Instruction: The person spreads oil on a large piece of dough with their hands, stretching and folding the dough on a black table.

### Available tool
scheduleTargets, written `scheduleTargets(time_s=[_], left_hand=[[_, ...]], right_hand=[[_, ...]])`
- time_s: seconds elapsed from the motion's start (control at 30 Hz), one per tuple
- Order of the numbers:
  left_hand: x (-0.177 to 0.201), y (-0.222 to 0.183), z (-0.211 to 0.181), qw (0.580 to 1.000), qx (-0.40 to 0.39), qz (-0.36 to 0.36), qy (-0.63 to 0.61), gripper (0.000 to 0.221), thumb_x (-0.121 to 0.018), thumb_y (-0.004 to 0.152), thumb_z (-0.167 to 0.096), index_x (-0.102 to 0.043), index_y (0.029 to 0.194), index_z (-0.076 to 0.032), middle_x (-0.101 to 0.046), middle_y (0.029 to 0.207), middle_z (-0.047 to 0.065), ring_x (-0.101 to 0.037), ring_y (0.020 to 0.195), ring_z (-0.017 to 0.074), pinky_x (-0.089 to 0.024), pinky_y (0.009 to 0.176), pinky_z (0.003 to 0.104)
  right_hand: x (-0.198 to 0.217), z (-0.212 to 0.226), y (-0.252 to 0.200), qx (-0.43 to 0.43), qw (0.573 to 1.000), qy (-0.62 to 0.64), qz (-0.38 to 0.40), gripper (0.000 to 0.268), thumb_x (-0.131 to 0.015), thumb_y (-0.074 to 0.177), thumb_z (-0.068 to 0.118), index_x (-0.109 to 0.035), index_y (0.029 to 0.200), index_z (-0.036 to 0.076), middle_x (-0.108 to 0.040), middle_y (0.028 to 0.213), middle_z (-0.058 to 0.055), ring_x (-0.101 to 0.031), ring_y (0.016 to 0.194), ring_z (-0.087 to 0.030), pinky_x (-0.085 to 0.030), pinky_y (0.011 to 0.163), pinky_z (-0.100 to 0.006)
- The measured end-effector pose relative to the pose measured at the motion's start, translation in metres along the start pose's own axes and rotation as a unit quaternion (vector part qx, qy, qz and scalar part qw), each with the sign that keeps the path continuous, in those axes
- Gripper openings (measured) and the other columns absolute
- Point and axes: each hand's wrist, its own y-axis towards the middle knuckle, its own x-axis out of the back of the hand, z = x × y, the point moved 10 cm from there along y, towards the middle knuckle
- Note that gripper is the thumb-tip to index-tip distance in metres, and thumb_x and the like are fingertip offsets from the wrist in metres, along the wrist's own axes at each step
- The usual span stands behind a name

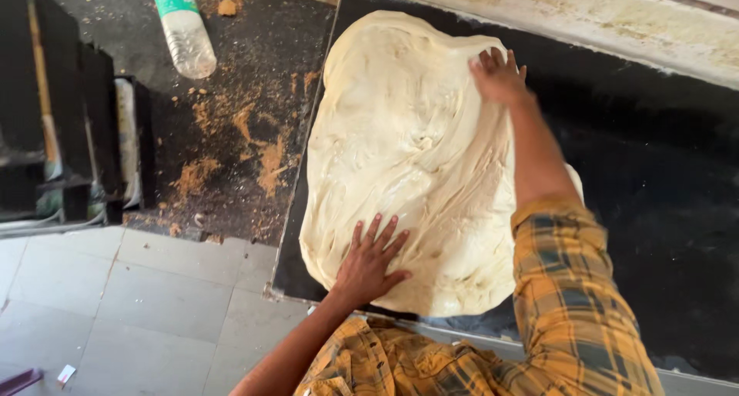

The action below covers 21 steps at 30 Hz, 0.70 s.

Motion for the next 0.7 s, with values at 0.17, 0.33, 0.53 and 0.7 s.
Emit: scheduleTargets(time_s=[0.17,0.33,0.53,0.7], left_hand=[[0.004,-0.024,-0.003,1.0,0.006,-0.027,0.002,0.073,-0.053,0.098,-0.061,-0.042,0.157,-0.019,-0.028,0.168,0.012,-0.018,0.156,0.0387,-0.013,0.124,0.062],[0.015,-0.037,0.001,0.995,0.063,-0.078,0.024,0.078,-0.059,0.094,-0.062,-0.042,0.157,-0.019,-0.027,0.166,0.015,-0.015,0.152,0.0461,-0.008,0.115,0.072],[0.012,-0.044,0.013,0.988,0.148,-0.031,0.012,0.089,-0.06,0.086,-0.071,-0.04,0.154,-0.017,-0.024,0.164,0.018,-0.011,0.15,0.0514,-0.005,0.112,0.076],[0.012,-0.045,0.021,0.986,0.16,-0.034,0.03,0.088,-0.06,0.086,-0.072,-0.041,0.154,-0.019,-0.025,0.164,0.016,-0.011,0.15,0.0506,-0.004,0.115,0.073]], right_hand=[[0.037,-0.016,-0.034,-0.061,0.978,0.193,0.052,0.069,-0.035,0.102,0.069,-0.067,0.132,0.015,-0.06,0.145,-0.015,-0.046,0.143,-0.04,-0.031,0.123,-0.052],[-0.021,0.035,-0.087,0.099,0.987,0.036,-0.117,0.074,-0.043,0.099,0.065,-0.047,0.156,0.019,-0.041,0.16,-0.013,-0.036,0.146,-0.038,-0.028,0.119,-0.063],[-0.047,0.059,-0.044,0.079,0.993,-0.07,-0.049,0.084,-0.026,0.098,0.071,-0.024,0.164,0.02,-0.012,0.172,-0.007,-0.001,0.157,-0.033,-0.001,0.118,-0.072],[-0.018,0.047,0.002,0.061,0.997,-0.026,-0.04,0.086,-0.023,0.099,0.075,-0.028,0.164,0.02,-0.011,0.174,-0.006,-0.001,0.16,-0.031,-0.001,0.123,-0.069]])
